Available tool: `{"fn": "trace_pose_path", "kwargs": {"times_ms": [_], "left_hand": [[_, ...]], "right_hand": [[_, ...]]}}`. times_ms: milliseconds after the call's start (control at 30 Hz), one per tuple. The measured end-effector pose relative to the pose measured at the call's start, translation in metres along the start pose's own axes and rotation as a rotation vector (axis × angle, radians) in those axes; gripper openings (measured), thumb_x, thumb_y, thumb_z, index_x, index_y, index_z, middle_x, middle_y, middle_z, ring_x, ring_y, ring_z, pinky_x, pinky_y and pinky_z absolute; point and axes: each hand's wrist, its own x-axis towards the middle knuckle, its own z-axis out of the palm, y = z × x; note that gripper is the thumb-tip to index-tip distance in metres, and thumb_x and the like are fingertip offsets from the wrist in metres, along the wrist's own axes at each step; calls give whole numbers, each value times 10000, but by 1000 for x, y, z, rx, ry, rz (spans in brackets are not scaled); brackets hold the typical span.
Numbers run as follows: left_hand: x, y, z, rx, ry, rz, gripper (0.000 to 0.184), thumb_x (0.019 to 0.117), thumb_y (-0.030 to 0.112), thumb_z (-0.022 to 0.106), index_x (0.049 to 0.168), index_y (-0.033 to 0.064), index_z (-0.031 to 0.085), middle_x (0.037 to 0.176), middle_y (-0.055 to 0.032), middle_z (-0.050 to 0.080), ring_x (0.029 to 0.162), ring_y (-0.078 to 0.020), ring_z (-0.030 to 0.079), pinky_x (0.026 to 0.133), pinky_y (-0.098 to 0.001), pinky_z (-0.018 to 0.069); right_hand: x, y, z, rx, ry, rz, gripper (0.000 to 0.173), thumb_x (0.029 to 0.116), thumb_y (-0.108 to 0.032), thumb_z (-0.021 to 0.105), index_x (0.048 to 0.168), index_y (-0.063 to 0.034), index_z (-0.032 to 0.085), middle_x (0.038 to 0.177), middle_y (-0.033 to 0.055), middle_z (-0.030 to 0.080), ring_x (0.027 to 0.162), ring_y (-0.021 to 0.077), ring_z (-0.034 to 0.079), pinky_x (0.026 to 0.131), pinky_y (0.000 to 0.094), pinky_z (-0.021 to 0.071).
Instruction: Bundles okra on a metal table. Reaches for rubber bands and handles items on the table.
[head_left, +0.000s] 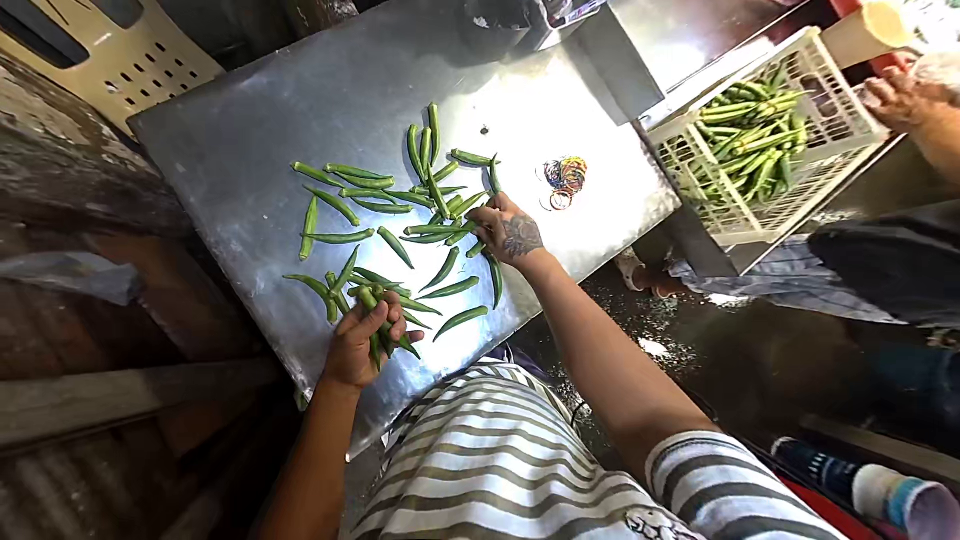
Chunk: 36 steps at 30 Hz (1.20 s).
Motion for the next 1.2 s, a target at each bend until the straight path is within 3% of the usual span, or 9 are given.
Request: {"fn": "trace_pose_path", "kwargs": {"times_ms": [167, 267, 400, 533, 633, 733, 967, 1100, 1200], "left_hand": [[1, -9, 16, 74, 33, 50, 197, 1065, 155, 495, 1116, 9, 618, 1103, -198, 715, 900, -299, 737, 895, -511, 609], [3, -16, 24, 91, 83, 115, 203, 1078, 108, 434, 1156, -30, 562, 1143, -274, 701, 1085, -425, 703, 1008, -575, 553], [17, -31, 34, 136, 87, 155, 228, 1071, 79, 458, 1237, -61, 529, 1217, -305, 676, 1171, -445, 665, 1020, -565, 548], [29, -49, 59, 224, 131, 165, 294, 1048, 49, 513, 1329, -34, 486, 1178, -215, 682, 1060, -305, 702, 920, -463, 601], [35, -55, 70, 316, 98, 196, 309, 1031, 53, 554, 1324, -24, 493, 1173, -186, 695, 1040, -259, 711, 879, -407, 611], [37, -62, 75, 400, 57, 186, 296, 1020, 38, 565, 1300, -34, 507, 1146, -182, 703, 1028, -253, 711, 903, -408, 602], [42, -74, 91, 538, 63, 194, 303, 989, 9, 591, 1260, -83, 490, 1050, -178, 721, 914, -250, 736, 819, -393, 632], [49, -83, 95, 515, 19, 147, 201, 1027, 55, 529, 1184, -54, 467, 880, -198, 693, 755, -336, 727, 740, -497, 641], [52, -85, 101, 574, 42, 123, 185, 1018, 62, 525, 1166, -40, 482, 831, -160, 667, 708, -303, 708, 702, -487, 642]], "right_hand": [[-7, -6, -32, -101, -105, 49, 177, 885, -197, 775, 1058, -162, 765, 1169, 183, 650, 1101, 394, 636, 882, 600, 542], [-50, -18, -70, 72, -226, 124, 157, 917, -217, 773, 1020, -101, 754, 1024, 160, 698, 976, 369, 672, 849, 631, 548], [-97, -63, -71, 545, -29, 138, 208, 908, -197, 762, 1065, -62, 735, 896, 58, 690, 703, 145, 614, 653, 365, 552], [-113, -106, -27, 662, 131, -15, 229, 951, -215, 705, 1136, -84, 742, 1001, 47, 725, 853, 116, 674, 758, 321, 589], [-118, -107, -21, 547, 167, -17, 260, 994, -291, 639, 1137, -106, 753, 947, 35, 713, 818, 114, 653, 744, 303, 567], [-128, -99, -26, 316, 186, -92, 295, 1034, -293, 550, 1153, -122, 758, 974, 52, 754, 917, 196, 718, 833, 416, 587], [-131, -65, -50, 241, 183, -229, 272, 1041, -295, 527, 1131, -205, 767, 988, 53, 713, 891, 216, 683, 735, 416, 545], [-100, 3, -61, 342, 367, 14, 220, 979, -279, 660, 942, -102, 785, 967, 75, 718, 898, 204, 702, 780, 413, 608], [-71, 72, -60, 342, 415, 426, 221, 985, -185, 615, 1124, -87, 756, 1083, 167, 689, 1004, 318, 674, 871, 507, 568]]}}
